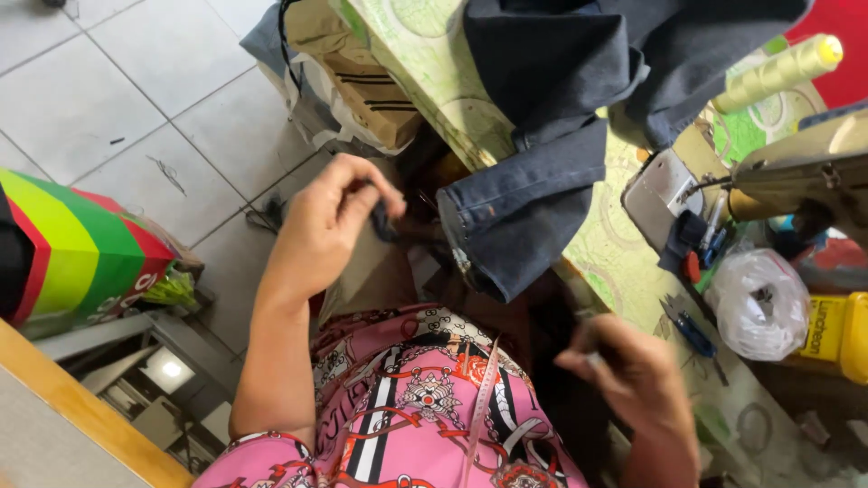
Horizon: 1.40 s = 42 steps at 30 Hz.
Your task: The person uses a pair of scissors to cut the hem of a pair of dark blue jeans. They repeatedly trim the fabric along the bottom edge, adjusting the garment to access different sections.
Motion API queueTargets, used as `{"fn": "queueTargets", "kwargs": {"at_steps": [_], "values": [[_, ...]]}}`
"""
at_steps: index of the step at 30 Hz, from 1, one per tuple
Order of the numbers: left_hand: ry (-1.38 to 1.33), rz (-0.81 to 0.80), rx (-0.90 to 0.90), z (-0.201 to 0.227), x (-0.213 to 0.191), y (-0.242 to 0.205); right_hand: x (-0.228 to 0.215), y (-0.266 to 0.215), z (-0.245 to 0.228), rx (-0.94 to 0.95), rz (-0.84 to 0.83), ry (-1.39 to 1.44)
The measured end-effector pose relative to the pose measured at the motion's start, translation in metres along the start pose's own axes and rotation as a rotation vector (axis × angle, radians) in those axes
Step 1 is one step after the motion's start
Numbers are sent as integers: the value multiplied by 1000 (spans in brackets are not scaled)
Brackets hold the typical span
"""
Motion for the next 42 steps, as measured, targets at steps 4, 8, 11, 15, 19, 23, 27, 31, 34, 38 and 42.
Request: {"fn": "queueTargets", "kwargs": {"at_steps": [4, 8, 11, 15, 19, 23, 27, 31, 34, 38, 42], "values": [[-285, -137, -145, -3, 33, -6, -39, -34, 56, 351, 317, -270], [-271, -596, -112, 28, 126, -18, -67, -40, 81, 340, 502, -614], [-182, -825, 307, 57, 194, -34, -76, -30, 102, 366, 495, -614], [114, -812, 718, 70, 263, -42, -78, -24, 71, 80, 472, -611], [26, -871, 655, 65, 308, -46, -58, -47, 13, -118, 331, -96], [-64, -831, 705, 81, 308, -49, -3, -132, 78, 88, 574, 188], [-79, -890, 630, 72, 305, -37, 14, -168, 174, 349, 856, 548], [-21, -848, 748, 77, 316, -39, -2, -139, 100, 255, 605, 366], [81, -884, 824, 77, 319, -27, -11, -85, 62, 71, 162, 88], [352, -510, 975, 69, 297, 44, -2, -103, 99, 152, 36, -122], [1196, -184, 897, 35, 293, 122, 21, -115, 149, 441, -77, -280]]}}
Point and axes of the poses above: each hand's wrist, its own y-axis towards the middle knuckle, its own x-axis out of the palm, z = x × y, the point moved 8 cm from there along y, towards the middle knuckle, and after that the axes turned 7 degrees about -y, right-handed, at the moved point
